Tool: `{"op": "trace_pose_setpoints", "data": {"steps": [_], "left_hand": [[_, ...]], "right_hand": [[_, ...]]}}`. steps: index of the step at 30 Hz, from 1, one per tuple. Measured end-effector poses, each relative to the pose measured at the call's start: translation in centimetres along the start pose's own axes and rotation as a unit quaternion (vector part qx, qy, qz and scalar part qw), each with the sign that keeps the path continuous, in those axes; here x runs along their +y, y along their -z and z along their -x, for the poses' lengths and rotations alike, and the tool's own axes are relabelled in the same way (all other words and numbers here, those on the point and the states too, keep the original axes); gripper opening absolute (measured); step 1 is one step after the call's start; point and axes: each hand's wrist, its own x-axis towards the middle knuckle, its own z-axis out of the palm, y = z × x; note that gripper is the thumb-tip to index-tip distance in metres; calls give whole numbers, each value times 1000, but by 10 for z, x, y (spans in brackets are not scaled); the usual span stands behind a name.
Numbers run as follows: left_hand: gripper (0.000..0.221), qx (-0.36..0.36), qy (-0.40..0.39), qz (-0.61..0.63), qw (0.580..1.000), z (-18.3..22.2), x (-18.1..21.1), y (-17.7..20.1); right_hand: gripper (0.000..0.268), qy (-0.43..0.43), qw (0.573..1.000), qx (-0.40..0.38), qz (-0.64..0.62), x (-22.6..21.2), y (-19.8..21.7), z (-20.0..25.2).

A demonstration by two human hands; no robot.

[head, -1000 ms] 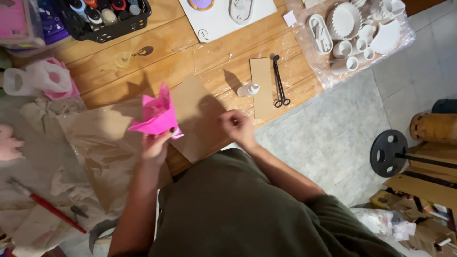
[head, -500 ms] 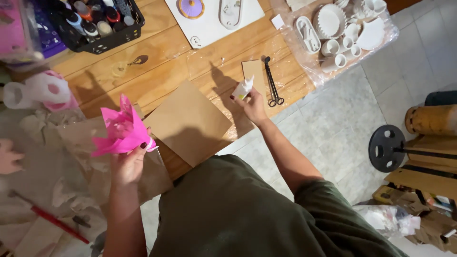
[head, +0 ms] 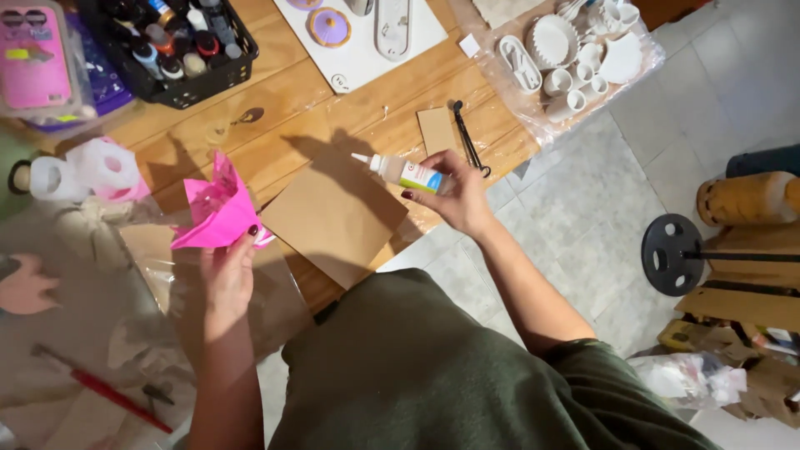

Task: Decorate a candle by wrapping it in tissue paper and gluing a small ribbon bow onto it.

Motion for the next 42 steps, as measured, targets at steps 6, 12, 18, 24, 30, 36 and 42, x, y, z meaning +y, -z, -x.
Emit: {"op": "trace_pose_setpoints", "data": {"steps": [6,12,18,24,30,36,42], "left_hand": [[43,13,-12,-12,1000,0,-10,10],[45,47,-99,-164,980,-5,-28,47],[42,88,-205,-328,918,-4,-38,48],[32,167,-206,-478,837,8,-27,24],[70,205,-323,-566,730,29,-8,6],[70,162,-348,-482,787,76,88,-111],[35,-138,-389,-470,781,97,115,-213]], "right_hand": [[48,104,981,35,159,-31,-1,-6],[45,40,999,1,3,-34,-18,-6],[46,94,990,13,104,-25,-28,-6],[45,97,988,2,117,-37,-34,-7],[41,78,996,-18,40,-46,-28,-6],[31,-17,986,-21,-164,-57,-15,-12],[24,-4,967,-13,-253,-65,-11,-11]]}}
